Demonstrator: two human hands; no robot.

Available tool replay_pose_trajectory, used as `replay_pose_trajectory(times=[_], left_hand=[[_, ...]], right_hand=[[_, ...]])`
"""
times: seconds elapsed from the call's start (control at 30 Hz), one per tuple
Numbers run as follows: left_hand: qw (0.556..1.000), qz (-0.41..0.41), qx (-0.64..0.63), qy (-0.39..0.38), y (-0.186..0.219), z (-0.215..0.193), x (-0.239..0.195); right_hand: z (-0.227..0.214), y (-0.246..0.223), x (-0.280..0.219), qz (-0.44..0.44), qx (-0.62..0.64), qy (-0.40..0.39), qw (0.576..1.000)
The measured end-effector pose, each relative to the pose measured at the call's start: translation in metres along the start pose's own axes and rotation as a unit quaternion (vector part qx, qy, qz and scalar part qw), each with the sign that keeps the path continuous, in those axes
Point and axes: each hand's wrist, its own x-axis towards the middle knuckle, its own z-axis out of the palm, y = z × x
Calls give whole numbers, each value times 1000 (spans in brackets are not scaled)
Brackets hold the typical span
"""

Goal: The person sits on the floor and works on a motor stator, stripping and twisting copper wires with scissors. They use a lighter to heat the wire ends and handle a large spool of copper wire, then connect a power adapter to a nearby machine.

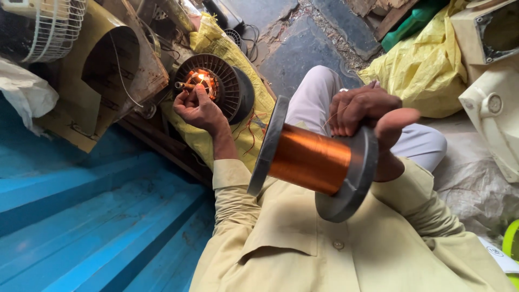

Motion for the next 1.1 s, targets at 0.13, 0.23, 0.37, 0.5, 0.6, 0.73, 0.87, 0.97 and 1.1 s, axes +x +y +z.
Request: replay_pose_trajectory(times=[0.13, 0.23, 0.37, 0.5, 0.6, 0.73, 0.87, 0.97, 1.1], left_hand=[[999, 14, 43, 13, 2, 1, 2], [998, 5, 64, 19, 3, 3, 1], [996, -13, 81, 19, 7, 6, 1], [999, -2, 50, 7, 8, 4, 1], [999, 11, 46, -1, 6, 1, 1], [999, 17, 37, -8, 3, -3, 1], [999, 10, 32, -3, 4, -4, 2], [999, 8, 47, -5, 5, -2, 1], [1000, -1, 27, -14, 8, -1, 0]], right_hand=[[10, -1, -6, 19, -13, 17, 1000], [8, -2, -9, 29, 16, 14, 999], [6, 1, -17, 46, 41, 6, 998], [6, 3, -23, 53, 49, 18, 997], [7, 1, -23, 53, 46, 24, 997], [6, -1, -21, 45, 39, 20, 998], [4, -1, -20, 42, 40, 12, 998], [2, -2, -22, 38, 31, 19, 999], [1, -3, -24, 45, 26, 32, 998]])
